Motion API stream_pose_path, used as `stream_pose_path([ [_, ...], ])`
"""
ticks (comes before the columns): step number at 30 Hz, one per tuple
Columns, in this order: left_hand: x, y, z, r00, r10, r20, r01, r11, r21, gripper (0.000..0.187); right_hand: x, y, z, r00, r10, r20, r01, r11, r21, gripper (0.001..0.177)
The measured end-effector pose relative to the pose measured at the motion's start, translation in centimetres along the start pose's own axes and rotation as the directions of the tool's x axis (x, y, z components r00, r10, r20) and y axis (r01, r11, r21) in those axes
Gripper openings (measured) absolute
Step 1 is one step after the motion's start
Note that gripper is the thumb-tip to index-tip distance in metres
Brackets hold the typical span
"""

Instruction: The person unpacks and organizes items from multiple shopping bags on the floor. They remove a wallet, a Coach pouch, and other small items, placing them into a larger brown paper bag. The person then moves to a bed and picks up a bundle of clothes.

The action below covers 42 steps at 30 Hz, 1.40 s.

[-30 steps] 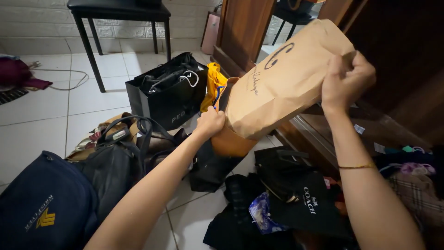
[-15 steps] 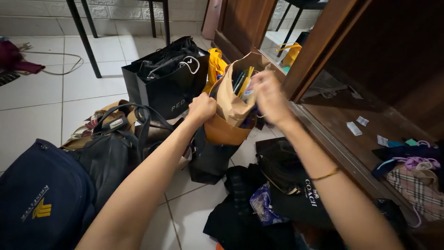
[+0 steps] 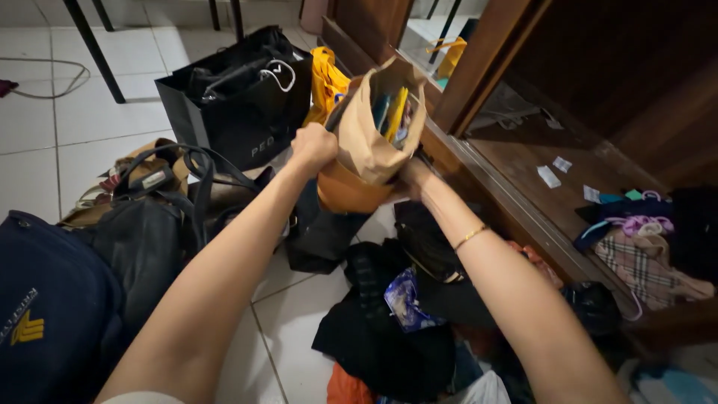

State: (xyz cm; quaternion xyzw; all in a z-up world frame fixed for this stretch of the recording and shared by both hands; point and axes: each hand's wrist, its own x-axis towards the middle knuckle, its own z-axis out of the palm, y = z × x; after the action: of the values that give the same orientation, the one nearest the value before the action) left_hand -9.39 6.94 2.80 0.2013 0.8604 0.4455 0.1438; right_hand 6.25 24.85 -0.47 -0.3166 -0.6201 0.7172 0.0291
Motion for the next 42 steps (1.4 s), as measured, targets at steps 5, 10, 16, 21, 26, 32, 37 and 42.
stream_pose_path([
  [5,0.7,0.7,-1.2,0.986,0.136,-0.100,-0.135,0.991,0.016,0.037,0.5,-4.5,0.4,0.954,-0.285,-0.097,0.255,0.936,-0.241,0.045],
  [10,1.1,2.8,-0.5,0.989,0.145,-0.033,-0.147,0.986,-0.075,0.038,-3.5,-7.4,-0.3,0.935,-0.343,-0.091,0.270,0.854,-0.445,0.052],
  [16,0.3,-2.6,5.3,0.988,0.124,0.089,-0.131,0.988,0.077,0.058,-5.6,-0.5,5.1,0.957,-0.169,-0.237,0.002,0.818,-0.575,0.061],
  [21,-2.1,-0.2,5.2,0.988,0.108,0.110,-0.121,0.986,0.115,0.045,-5.7,-1.0,3.2,0.938,-0.117,-0.326,-0.088,0.830,-0.551,0.063],
  [26,-1.1,-0.1,3.2,0.997,0.061,0.043,-0.065,0.993,0.103,0.045,-1.2,0.1,0.6,0.926,-0.160,-0.341,-0.046,0.850,-0.525,0.062],
  [32,-0.3,-3.1,5.8,0.996,0.080,0.033,-0.083,0.992,0.098,0.048,1.3,1.6,-0.3,0.967,-0.029,-0.252,-0.085,0.899,-0.430,0.067],
  [37,-1.6,-2.2,3.3,0.988,0.124,0.090,-0.128,0.991,0.035,0.069,-0.6,0.9,-1.6,0.982,0.106,-0.155,-0.153,0.929,-0.337,0.062],
  [42,-4.1,-0.3,-0.1,0.989,0.047,0.142,-0.053,0.998,0.039,0.073,-2.7,-0.8,-3.2,0.981,0.100,-0.165,-0.136,0.964,-0.226,0.059],
])
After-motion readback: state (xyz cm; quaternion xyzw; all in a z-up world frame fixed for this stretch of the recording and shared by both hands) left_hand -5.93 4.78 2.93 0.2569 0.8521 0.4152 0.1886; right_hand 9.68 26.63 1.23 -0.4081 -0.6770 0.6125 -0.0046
